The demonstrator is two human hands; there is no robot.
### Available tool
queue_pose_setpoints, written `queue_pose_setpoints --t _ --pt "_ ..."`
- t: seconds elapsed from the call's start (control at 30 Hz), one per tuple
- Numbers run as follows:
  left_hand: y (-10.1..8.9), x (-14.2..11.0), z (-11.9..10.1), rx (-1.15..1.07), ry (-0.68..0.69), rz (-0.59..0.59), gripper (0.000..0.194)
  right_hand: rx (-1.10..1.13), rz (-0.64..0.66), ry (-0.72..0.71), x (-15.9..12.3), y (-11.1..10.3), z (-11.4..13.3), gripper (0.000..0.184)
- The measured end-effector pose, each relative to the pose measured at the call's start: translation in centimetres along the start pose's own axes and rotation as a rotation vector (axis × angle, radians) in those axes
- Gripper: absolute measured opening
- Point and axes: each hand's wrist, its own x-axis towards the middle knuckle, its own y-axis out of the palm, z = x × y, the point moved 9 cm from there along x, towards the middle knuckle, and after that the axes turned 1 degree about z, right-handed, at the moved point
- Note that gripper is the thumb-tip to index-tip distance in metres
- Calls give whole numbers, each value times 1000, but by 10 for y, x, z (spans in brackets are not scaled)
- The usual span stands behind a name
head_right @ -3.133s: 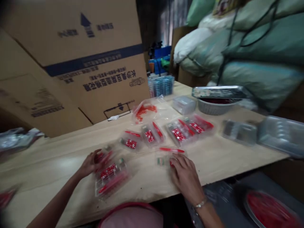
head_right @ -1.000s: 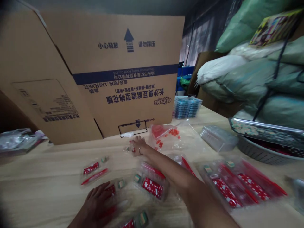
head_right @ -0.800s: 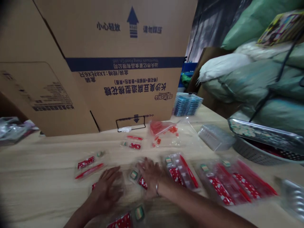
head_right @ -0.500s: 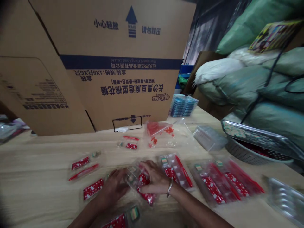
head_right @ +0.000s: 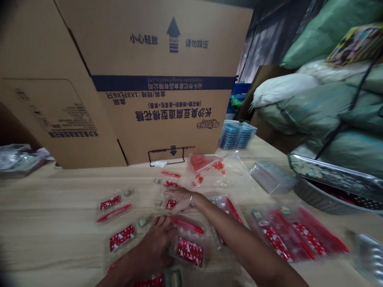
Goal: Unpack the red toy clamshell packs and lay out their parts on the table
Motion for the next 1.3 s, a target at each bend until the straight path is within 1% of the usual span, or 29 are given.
queue_pose_setpoints --t 0.07,0.13,0.2,0.27,0.3,0.33,0.37,0.43,0.5,0.53,0.6,0.67,0.73,0.8,0.87,0.93,1.0,1.07,1.13,1.17,1.2,1.27,1.3 --pt "3 0 2 -19 1 29 60 -90 3 18 12 7 -4 91" --pt "7 2 5 -46 15 70 71 -144 -38 24 10 6 -4 88" --pt "8 5 6 -71 28 92 79 -142 -131 23 -9 -3 3 81" --pt "5 7 7 -90 28 87 82 -77 -276 43 -42 -12 12 70" --pt "2 8 8 -99 22 75 81 -25 -339 60 -62 -14 18 64" --pt "-1 9 8 -110 16 64 80 35 -375 72 -80 -10 23 59" --pt "-4 9 9 -123 13 61 78 92 -383 74 -96 -1 29 57" --pt "-8 8 9 -148 19 73 72 184 -357 57 -120 25 39 59" --pt "-10 6 7 -169 51 87 69 248 -365 37 -133 49 42 60" --pt "-11 5 5 -175 74 88 68 269 -391 37 -137 56 40 57" --pt "-12 3 1 -171 105 73 69 281 -443 28 -140 62 37 52" --pt "-12 1 -1 -149 107 63 72 234 -448 -27 -140 60 39 51" --pt "-11 0 0 -128 83 64 78 164 -432 -88 -141 54 45 49" --pt "-11 -1 -1 -138 66 62 83 113 -430 -114 -143 48 49 44" --pt "-15 -2 -1 -176 50 45 86 84 -469 -125 -148 44 51 39" --pt "-23 -3 -3 -217 53 5 84 75 -548 -136 -154 40 54 36" --pt "-33 -5 -5 -250 78 -53 79 77 -670 -124 -163 35 54 37" --pt "-44 -9 -6 -267 106 -121 73 84 -824 -70 -173 31 51 39" --pt "-57 -19 2 -249 71 -203 73 108 -945 3 -181 31 45 37" --pt "-64 -26 8 -225 32 -252 72 126 -949 28 -180 35 42 34" --pt "-71 -37 16 -193 -10 -303 70 140 -901 34 -176 41 41 33" --pt "-81 -66 32 -115 -91 -387 64 143 -709 2 -161 60 42 31" --pt "-84 -85 40 -70 -122 -418 61 133 -607 -14 -154 71 43 32"
